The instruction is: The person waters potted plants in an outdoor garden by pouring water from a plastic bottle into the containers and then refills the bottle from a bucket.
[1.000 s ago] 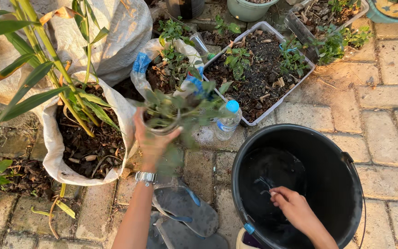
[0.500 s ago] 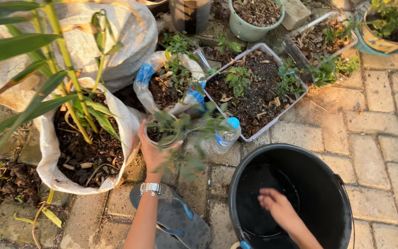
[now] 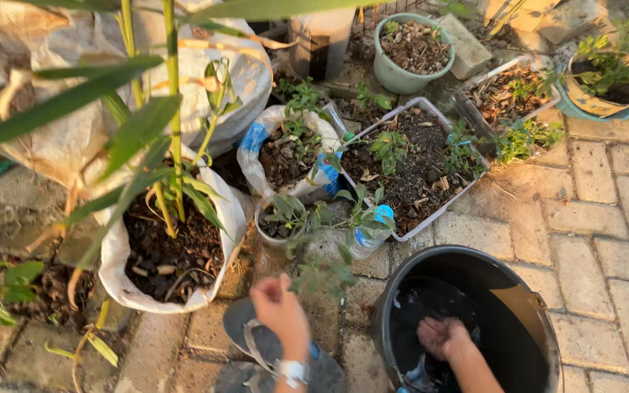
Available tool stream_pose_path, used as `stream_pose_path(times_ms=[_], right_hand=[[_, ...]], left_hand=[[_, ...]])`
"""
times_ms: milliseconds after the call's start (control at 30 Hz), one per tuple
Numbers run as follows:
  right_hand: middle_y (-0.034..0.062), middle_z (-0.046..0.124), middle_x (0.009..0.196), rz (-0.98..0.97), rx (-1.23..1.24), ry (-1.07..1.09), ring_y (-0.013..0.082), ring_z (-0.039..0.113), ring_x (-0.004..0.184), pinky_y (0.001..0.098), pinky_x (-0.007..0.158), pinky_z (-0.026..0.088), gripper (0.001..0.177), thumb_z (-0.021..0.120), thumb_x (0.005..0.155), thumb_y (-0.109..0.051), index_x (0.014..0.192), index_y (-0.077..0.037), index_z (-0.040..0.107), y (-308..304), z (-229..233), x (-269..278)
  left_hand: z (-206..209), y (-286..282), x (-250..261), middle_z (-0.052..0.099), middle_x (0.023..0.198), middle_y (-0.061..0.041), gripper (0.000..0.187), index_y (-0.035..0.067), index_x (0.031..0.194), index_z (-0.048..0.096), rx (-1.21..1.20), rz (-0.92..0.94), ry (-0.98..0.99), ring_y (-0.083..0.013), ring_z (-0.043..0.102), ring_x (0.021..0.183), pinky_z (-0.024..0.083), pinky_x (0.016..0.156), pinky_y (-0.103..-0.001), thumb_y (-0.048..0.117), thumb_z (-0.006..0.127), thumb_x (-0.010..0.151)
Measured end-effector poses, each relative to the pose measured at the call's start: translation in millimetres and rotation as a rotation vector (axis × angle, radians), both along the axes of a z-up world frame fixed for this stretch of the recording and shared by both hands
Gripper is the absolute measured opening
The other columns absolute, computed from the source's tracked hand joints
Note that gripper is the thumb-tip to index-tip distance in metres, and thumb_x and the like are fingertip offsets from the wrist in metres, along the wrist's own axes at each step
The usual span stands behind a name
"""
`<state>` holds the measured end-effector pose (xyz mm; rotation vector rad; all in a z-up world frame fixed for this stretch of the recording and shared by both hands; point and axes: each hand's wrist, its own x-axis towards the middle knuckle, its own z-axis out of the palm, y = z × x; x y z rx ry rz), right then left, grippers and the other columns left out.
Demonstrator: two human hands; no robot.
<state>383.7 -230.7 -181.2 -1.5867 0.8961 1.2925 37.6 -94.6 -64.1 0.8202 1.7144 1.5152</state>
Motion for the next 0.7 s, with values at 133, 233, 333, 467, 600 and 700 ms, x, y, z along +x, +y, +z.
stream_pose_path(times_ms=[133,233,333,467,600,700], right_hand=[[0.0213,0.064,0.128,0.225,0.147,-0.124,0.0344,0.058,0.12,0.0449,0.096,0.048,0.051,0.04,0.105,-0.036,0.126,0.004,0.065,8,22,-7],[0.0266,0.074,0.119,0.556,0.102,-0.715,0.0439,0.07,0.105,0.0632,0.095,0.047,0.046,0.047,0.104,-0.026,0.119,0.009,0.073,20,58,-13],[0.0273,0.074,0.115,0.341,0.331,-0.72,0.0371,0.07,0.103,0.0444,0.089,0.055,0.047,0.044,0.104,-0.024,0.117,0.014,0.067,36,86,-11],[0.023,0.07,0.12,0.183,0.646,-0.43,0.0332,0.066,0.11,0.0442,0.101,0.05,0.049,0.039,0.104,-0.031,0.118,0.008,0.064,39,75,1],[0.0243,0.067,0.128,0.008,0.761,-0.222,0.0365,0.063,0.121,0.0468,0.11,0.044,0.051,0.034,0.104,-0.032,0.127,0.007,0.057,32,26,22],[0.0195,0.067,0.13,-0.196,0.713,-0.02,0.0347,0.061,0.122,0.0467,0.109,0.042,0.058,0.029,0.104,-0.042,0.132,0.001,0.056,26,-1,19]], left_hand=[[58,-38,63,0.067,0.083,-0.006,0.011,0.001,0.091,0.065,0.066,-0.308,-0.247,-0.0158,0.064,0.075,0.053,0.069,-0.03,0.005,0.057,0.096],[116,-63,99,0.072,0.079,-0.006,0.013,-0.001,0.086,0.067,0.083,-0.638,-0.441,-0.0151,0.071,0.073,0.058,0.067,-0.031,0.006,0.059,0.093],[126,-80,134,0.075,0.082,-0.002,0.02,0.0,0.09,0.069,-0.121,-0.845,-0.649,-0.0134,0.074,0.08,0.058,0.07,-0.029,0.011,0.054,0.097],[30,-97,218,0.074,0.089,-0.005,0.023,0.001,0.093,0.07,-0.392,-0.766,-0.762,-0.0144,0.069,0.082,0.056,0.074,-0.032,0.017,0.054,0.098],[-56,-88,297,0.075,0.093,-0.011,0.032,-0.001,0.092,0.071,-0.557,-0.348,-0.85,-0.0201,0.067,0.08,0.055,0.074,-0.04,0.023,0.051,0.097],[-98,-78,296,0.077,0.104,-0.021,0.049,-0.002,0.102,0.075,-0.946,-0.239,-0.291,-0.0321,0.072,0.094,0.058,0.085,-0.045,0.038,0.047,0.102]])
